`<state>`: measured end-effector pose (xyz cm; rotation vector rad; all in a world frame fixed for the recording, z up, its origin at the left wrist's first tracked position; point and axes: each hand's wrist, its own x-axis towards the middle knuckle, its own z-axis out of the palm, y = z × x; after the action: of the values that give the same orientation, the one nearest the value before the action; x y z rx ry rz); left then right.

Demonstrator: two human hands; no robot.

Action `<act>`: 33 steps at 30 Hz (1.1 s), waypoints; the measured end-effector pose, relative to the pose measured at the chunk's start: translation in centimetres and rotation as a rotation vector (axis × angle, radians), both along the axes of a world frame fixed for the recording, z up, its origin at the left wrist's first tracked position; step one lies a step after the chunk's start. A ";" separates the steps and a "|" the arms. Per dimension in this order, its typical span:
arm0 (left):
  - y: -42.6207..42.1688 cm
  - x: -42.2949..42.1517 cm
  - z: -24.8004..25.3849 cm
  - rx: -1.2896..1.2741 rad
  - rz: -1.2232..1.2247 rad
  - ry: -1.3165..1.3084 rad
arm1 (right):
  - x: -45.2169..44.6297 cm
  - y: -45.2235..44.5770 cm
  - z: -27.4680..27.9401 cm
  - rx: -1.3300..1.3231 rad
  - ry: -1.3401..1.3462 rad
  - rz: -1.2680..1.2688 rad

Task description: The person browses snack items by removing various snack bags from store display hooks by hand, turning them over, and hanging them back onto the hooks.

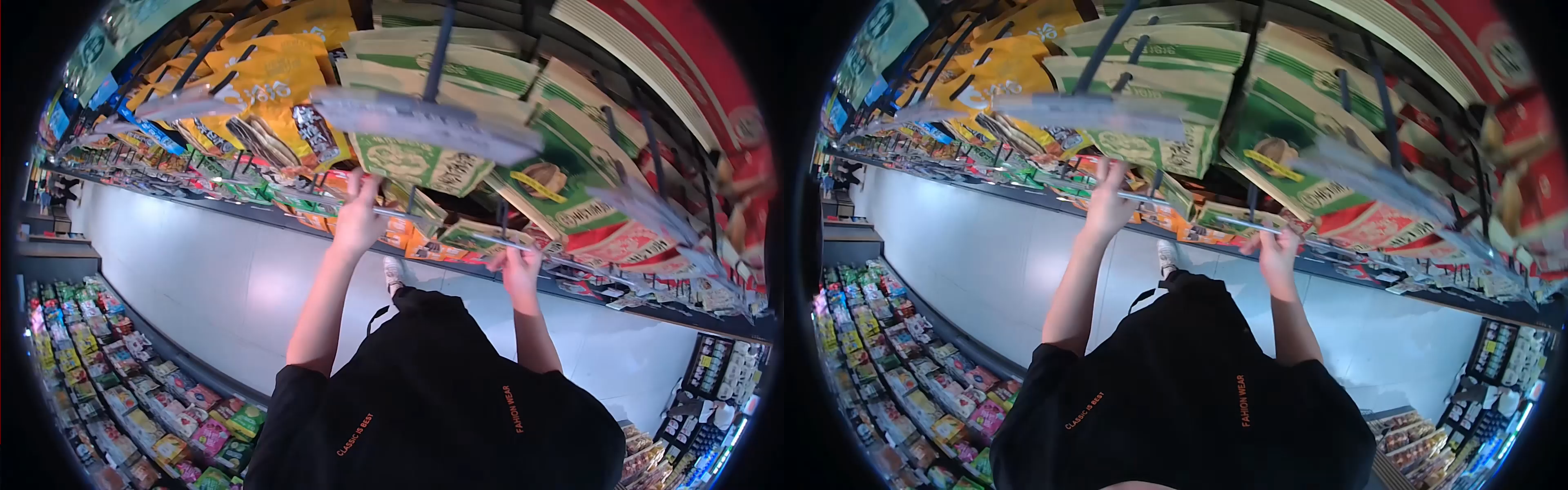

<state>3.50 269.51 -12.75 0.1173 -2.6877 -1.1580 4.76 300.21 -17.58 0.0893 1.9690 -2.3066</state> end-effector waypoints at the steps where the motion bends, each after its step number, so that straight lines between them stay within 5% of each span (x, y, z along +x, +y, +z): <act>1: -0.3 -0.4 -0.1 -0.015 0.006 -0.014 | 0.3 0.1 0.3 -0.015 -0.014 0.006; 3: -0.8 -0.8 -0.2 -0.043 -0.055 -0.141 | 0.6 0.0 0.4 -0.016 -0.029 0.018; 7: -1.1 -0.9 -0.5 -0.176 -0.248 0.061 | 1.4 0.6 -0.5 0.012 -0.044 0.016; 11: -1.6 -1.8 -4.9 -0.016 -0.126 -0.035 | 2.1 0.6 -0.4 -0.012 -0.059 0.037; 13: -0.9 -1.9 0.7 -0.177 -0.146 0.129 | 2.5 0.4 -0.4 -0.028 -0.049 0.017; 31: -2.0 -0.9 -1.8 0.109 -0.281 0.118 | 6.3 -0.1 0.2 -0.097 -0.091 0.093; 33: -1.7 0.1 -0.9 0.259 -0.220 -0.050 | 6.5 0.0 0.1 -0.090 -0.105 0.068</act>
<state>3.58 267.84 -13.65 -0.1147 -2.6314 -1.5859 11.22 300.18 -17.45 0.1309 1.7876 -2.2939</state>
